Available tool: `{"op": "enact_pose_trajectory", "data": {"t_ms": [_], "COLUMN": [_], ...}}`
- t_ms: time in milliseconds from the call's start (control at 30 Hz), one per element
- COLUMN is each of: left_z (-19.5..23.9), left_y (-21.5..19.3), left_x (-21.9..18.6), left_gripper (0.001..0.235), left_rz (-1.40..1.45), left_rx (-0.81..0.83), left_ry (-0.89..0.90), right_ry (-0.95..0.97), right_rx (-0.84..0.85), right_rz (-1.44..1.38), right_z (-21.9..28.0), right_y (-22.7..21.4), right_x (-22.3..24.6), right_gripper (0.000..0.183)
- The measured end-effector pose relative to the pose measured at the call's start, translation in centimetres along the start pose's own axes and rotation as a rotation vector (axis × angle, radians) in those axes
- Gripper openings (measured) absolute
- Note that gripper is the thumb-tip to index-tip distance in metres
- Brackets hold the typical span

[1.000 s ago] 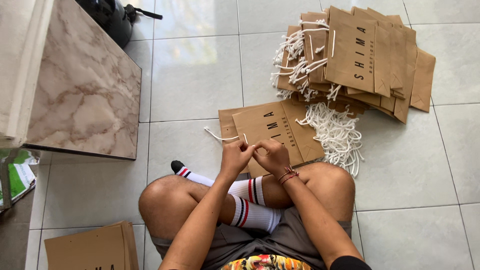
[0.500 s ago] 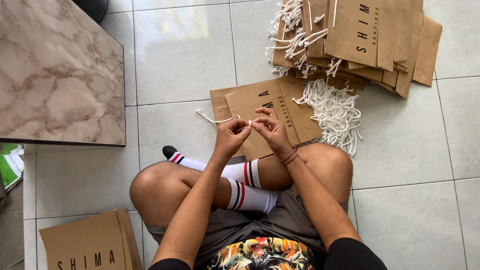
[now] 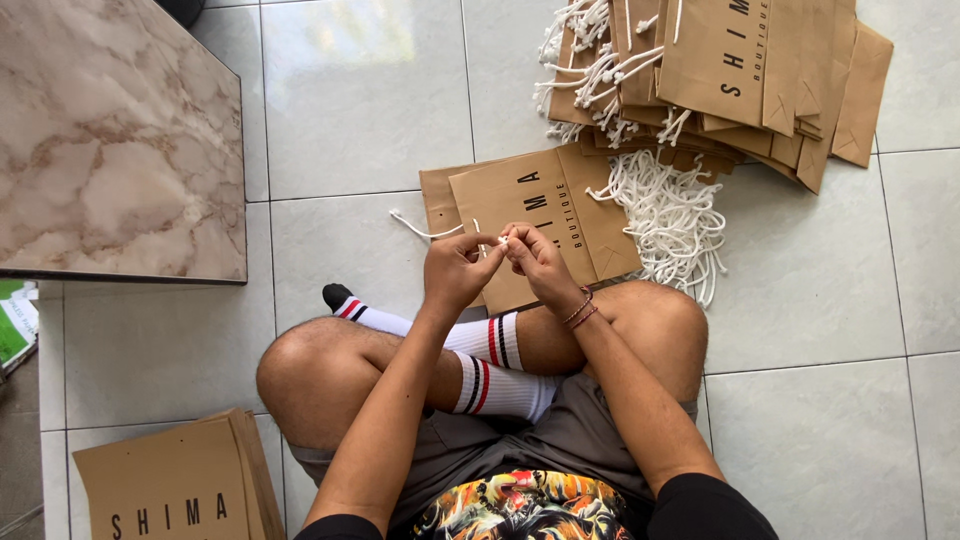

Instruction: The person sits on the floor and repeatedly threads white drawstrings through the holes of brown paper shopping bags labeled 'SHIMA BOUTIQUE', then ties the ends into knots. The person handles the bags one at a time, completing each before moving to the next.

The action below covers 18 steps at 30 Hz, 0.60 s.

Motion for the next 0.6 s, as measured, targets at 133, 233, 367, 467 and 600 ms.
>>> {"op": "enact_pose_trajectory", "data": {"t_ms": [133,233,367,467,600], "left_z": [-0.2,-0.6,-1.0,-1.0,-1.1], "left_y": [0.2,0.0,-0.9,-3.5,-3.0], "left_x": [1.4,2.9,3.0,0.4,-0.4], "left_gripper": [0.008,0.011,0.014,0.027,0.044], "left_rz": [0.030,-0.037,-0.039,-0.291,-0.506], "left_rx": [0.013,-0.002,-0.020,-0.104,-0.117], "left_ry": [-0.098,-0.160,-0.168,-0.117,0.204], "right_ry": [0.050,0.123,0.143,0.037,-0.179], "right_rx": [0.002,-0.055,0.038,0.071,0.071], "right_rz": [-0.003,0.062,0.755,1.077,1.149], "right_z": [-0.2,-1.1,-0.7,0.1,-0.2], "right_y": [-1.0,-1.7,-0.1,1.2,1.3], "right_x": [-2.2,-3.5,-3.1,-2.3,-1.8], "right_gripper": [0.010,0.010,0.039,0.050,0.034]}}
Point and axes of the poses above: each hand's wrist, its own z-axis away from the middle knuckle, its own y-axis out of the palm, x = y × z, the point moved 8 cm from there along -z, towards the middle knuckle, and after that the axes turned 3 degrees about -x, right-handed, at the moved point
